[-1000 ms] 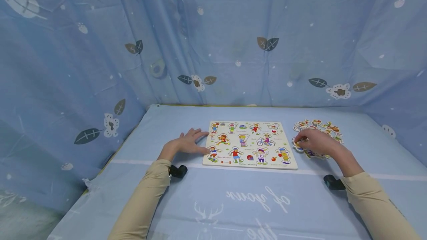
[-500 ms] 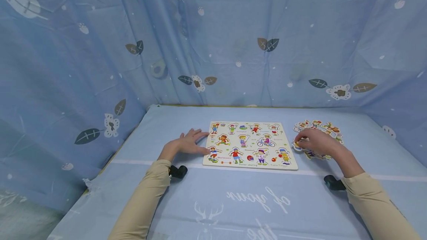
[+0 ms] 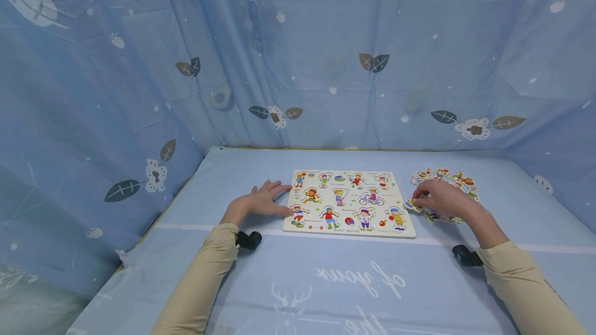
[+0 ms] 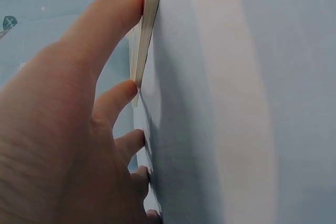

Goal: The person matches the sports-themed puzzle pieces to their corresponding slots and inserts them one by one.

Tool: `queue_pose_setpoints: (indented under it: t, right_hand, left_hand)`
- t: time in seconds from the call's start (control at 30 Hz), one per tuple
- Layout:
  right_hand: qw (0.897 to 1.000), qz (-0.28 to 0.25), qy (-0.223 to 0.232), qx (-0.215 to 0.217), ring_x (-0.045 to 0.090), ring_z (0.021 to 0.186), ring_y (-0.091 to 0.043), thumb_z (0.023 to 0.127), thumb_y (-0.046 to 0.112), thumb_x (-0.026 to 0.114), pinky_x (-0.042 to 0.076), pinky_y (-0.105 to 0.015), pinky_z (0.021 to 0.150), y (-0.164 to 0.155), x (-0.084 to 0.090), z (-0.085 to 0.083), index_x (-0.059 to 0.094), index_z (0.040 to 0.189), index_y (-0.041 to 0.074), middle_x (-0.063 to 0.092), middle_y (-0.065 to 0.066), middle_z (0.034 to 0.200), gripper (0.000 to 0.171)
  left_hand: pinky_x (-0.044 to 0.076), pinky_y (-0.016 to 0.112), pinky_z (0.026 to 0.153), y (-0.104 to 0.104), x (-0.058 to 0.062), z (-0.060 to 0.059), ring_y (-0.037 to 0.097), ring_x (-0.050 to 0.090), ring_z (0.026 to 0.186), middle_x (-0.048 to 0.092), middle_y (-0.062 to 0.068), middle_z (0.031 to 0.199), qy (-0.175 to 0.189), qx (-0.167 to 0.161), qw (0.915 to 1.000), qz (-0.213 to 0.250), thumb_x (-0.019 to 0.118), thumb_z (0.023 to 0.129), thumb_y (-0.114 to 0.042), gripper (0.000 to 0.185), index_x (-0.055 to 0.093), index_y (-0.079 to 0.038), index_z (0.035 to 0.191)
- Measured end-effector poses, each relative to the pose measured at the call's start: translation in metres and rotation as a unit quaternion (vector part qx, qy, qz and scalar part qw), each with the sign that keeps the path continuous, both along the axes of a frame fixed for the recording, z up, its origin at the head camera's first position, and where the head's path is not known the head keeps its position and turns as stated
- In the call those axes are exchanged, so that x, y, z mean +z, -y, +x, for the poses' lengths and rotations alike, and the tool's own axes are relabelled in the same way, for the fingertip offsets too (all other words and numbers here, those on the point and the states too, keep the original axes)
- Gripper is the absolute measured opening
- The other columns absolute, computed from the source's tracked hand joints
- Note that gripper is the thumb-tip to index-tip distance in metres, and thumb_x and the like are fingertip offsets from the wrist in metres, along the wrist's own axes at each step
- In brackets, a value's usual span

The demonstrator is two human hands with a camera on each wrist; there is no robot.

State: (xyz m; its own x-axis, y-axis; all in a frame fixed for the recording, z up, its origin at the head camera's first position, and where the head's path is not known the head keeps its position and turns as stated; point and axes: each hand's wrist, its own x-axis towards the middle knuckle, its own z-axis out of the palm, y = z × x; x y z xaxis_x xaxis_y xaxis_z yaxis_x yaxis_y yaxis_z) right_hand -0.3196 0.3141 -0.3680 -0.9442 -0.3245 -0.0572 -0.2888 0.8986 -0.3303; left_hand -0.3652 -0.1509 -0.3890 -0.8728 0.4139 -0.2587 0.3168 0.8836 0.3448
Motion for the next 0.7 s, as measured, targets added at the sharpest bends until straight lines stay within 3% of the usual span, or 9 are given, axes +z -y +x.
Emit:
queue_pose_setpoints:
  t: [0.7]
  right_hand:
    - [1.000, 0.005, 0.010, -0.019, 0.054, 0.071, -0.015, 0.091, 0.035, 0.071, 0.047, -0.032, 0.064, 0.0023, 0.0004, 0.0022, 0.071, 0.093, 0.006, 0.066, 0.000, 0.084, 0.029]
  left_hand:
    - [0.000, 0.063, 0.118, 0.0001, -0.0007, -0.0005, 0.035, -0.003, 0.153, 0.011, 0.008, 0.167, -0.001, -0.002, 1.0000, -0.002, 0.062, 0.083, -0.066, 0.090, 0.026, -0.031, 0.158]
